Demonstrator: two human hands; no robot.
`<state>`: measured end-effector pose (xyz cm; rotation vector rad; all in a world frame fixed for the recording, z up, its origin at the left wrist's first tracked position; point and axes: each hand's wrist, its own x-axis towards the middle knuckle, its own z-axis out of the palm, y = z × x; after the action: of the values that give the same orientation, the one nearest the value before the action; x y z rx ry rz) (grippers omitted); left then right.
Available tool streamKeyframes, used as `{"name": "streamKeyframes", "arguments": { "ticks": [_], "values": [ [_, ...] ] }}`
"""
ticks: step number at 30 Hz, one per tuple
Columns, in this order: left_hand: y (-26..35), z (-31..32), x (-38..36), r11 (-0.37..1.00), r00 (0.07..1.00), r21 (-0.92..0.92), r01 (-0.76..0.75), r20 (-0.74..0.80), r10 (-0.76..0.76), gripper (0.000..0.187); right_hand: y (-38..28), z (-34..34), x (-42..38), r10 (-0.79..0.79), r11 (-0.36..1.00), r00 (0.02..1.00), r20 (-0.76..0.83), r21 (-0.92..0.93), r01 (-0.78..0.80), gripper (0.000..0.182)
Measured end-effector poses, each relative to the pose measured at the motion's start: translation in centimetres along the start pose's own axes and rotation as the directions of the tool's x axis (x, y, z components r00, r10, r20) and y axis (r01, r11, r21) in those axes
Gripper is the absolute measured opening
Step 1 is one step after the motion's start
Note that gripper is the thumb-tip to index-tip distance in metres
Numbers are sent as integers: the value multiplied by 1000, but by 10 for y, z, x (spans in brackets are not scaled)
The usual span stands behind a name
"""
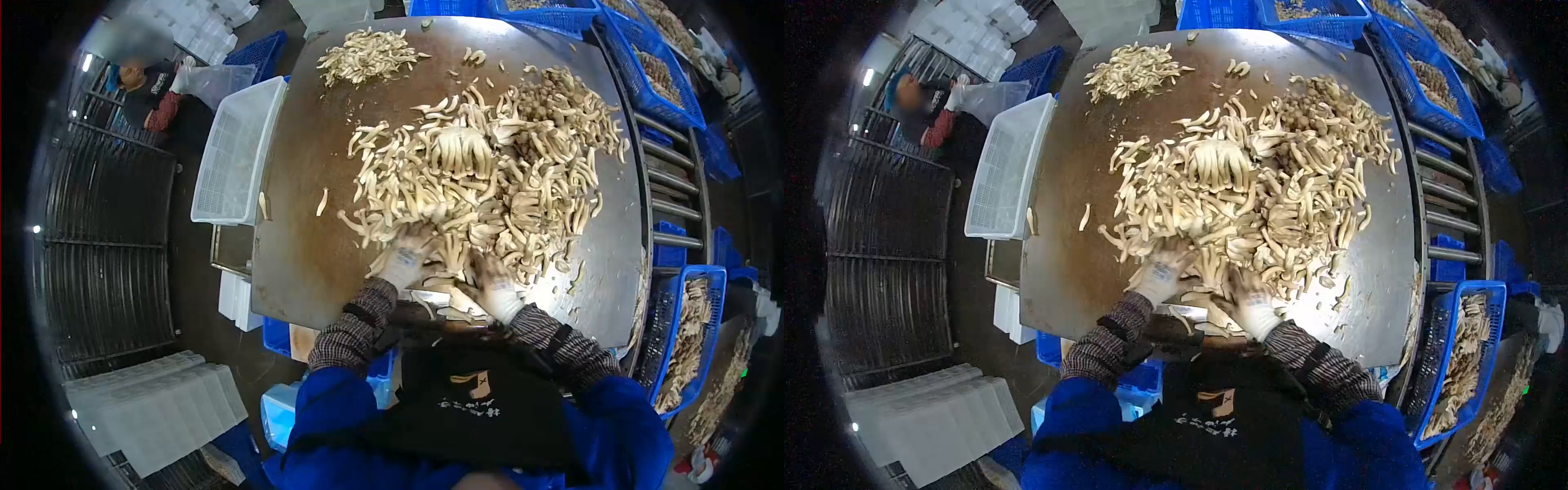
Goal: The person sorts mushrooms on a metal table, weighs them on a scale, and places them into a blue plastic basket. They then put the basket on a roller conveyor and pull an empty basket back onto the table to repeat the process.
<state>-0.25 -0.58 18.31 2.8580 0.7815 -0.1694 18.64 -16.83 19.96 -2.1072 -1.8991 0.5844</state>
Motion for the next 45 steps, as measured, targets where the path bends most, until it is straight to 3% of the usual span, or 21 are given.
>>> {"name": "streamKeyframes", "arguments": {
  "ticks": [5,6,9,11,14,17,19,21,23,26,28,29,31,32,35,39,40,41,42,44,45],
  "values": [
    [-44,4,-8,999,997,18,50,51,-51,76,-9,48,58,-33,984,984,177,-167,63,74],
    [-54,8,-9,996,996,50,67,56,-70,76,1,86,71,-204,960,978,-35,-205,193,68],
    [-83,3,-9,986,986,77,151,61,-156,74,-21,89,116,-182,918,967,178,-323,232,62],
    [-107,-6,0,957,954,7,290,75,-290,71,-42,70,150,-60,998,975,215,8,60,61],
    [-145,3,5,946,944,-57,319,-73,-322,65,-59,36,164,-214,964,974,81,179,197,59],
    [-171,5,14,973,893,-102,208,-387,-231,38,-72,-28,182,76,949,939,335,266,-171,57],
    [-172,-6,11,950,896,-183,253,-327,-302,32,-53,-4,192,-151,961,903,-402,-275,38,51],
    [-160,-9,0,921,880,-249,299,-302,-367,32,-6,40,206,-142,938,970,-196,-340,69,47],
    [-156,-11,-13,891,866,-307,334,-274,-419,33,2,35,208,-15,983,998,-55,-183,5,41],
    [-145,-16,-35,677,793,-657,330,-196,-577,40,-19,4,185,22,1000,952,-306,19,-17,35],
    [-143,-38,-46,450,758,-807,383,-4,-652,39,-76,-36,154,156,957,984,-82,260,-130,32],
    [-146,-44,-50,202,724,-884,421,194,-662,38,-115,-69,141,5,816,988,155,571,-94,34],
    [-155,-19,-61,163,783,-918,361,203,-588,43,-117,-8,109,-408,696,913,-11,643,319,41],
    [-149,-10,-65,95,800,-972,213,117,-588,46,-134,-4,104,-362,739,931,-44,595,315,46],
    [-108,-38,-79,89,924,-966,243,203,-324,44,-140,17,119,-2,262,985,172,951,-166,51],
    [-85,-17,-97,20,947,-956,294,288,-140,53,-126,-5,116,-93,859,975,201,511,-23,40],
    [-92,-4,-97,117,938,-944,308,281,-202,63,-129,-38,117,138,664,921,363,656,-358,37],
    [-103,1,-95,-67,868,-893,446,449,-212,54,-124,-55,120,294,357,779,554,692,-627,35],
    [-97,-3,-95,-223,862,-901,373,426,-277,49,-69,16,125,236,262,908,346,877,-403,34],
    [-87,-11,-92,-373,842,-884,284,415,-343,45,-66,-18,105,125,526,992,8,847,-73,63],
    [-80,-10,-93,-506,882,-844,180,366,-297,43,-55,-41,105,49,911,999,22,409,-54,77]
  ]
}}
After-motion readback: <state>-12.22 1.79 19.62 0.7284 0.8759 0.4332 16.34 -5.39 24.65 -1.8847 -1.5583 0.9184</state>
